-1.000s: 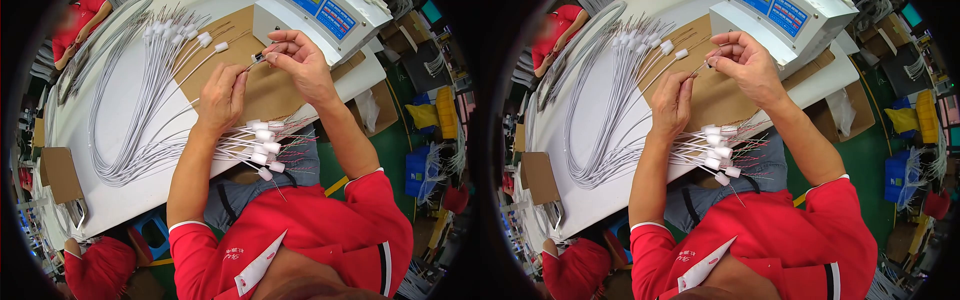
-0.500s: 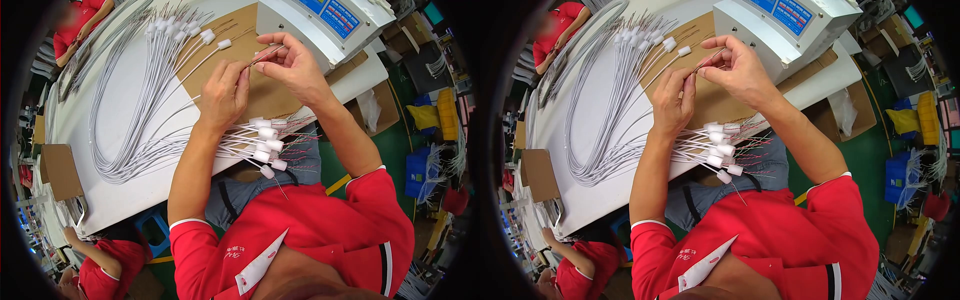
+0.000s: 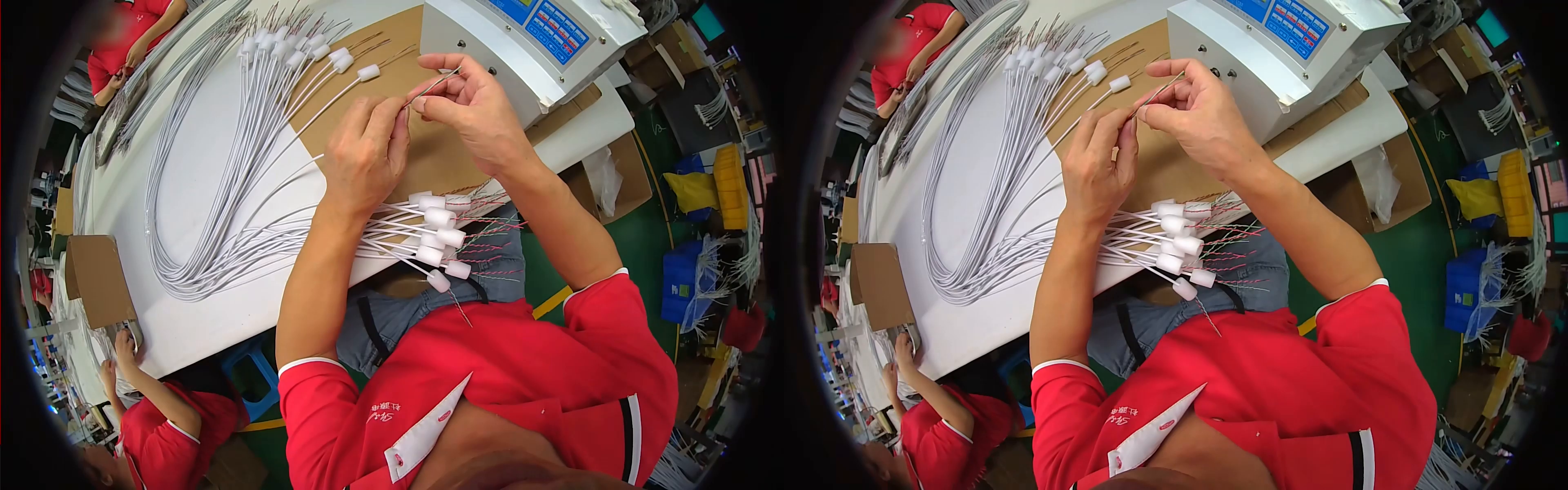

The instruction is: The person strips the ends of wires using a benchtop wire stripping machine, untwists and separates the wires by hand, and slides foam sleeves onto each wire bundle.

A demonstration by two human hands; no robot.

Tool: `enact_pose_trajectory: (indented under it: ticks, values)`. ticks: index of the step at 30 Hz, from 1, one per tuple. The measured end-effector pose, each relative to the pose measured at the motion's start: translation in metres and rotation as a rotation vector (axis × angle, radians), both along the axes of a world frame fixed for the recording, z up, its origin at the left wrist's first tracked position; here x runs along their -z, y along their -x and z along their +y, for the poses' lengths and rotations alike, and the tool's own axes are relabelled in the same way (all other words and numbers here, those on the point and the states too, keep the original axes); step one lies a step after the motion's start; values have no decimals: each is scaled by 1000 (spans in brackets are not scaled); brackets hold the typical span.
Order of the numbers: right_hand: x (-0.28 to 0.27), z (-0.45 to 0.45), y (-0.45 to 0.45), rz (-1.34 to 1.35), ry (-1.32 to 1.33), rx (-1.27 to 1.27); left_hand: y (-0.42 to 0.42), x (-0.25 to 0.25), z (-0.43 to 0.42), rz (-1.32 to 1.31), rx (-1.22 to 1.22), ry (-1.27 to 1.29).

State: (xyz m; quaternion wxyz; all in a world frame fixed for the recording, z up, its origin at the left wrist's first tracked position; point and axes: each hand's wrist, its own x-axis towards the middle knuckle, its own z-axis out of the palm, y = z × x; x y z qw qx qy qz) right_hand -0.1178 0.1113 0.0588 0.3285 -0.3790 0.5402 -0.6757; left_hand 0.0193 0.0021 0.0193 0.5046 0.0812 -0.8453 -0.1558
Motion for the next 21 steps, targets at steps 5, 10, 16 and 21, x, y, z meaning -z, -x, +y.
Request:
enact_pose_trajectory:
  ticks: [5, 10, 16, 21]
  values:
    - [1, -2, 2, -57, -6, -22, 0, -2, 2, 0, -12, -32]
    - [-3, -4, 3, -92, 24, 30, 1, 2, 1, 17, -3, -74]
    - [-3, -3, 19, -200, 68, -55, 0, 1, 3, 4, 88, -184]
    - [-9, 4, 36, -238, 19, -247, 1, 6, 0, -6, 220, -234]
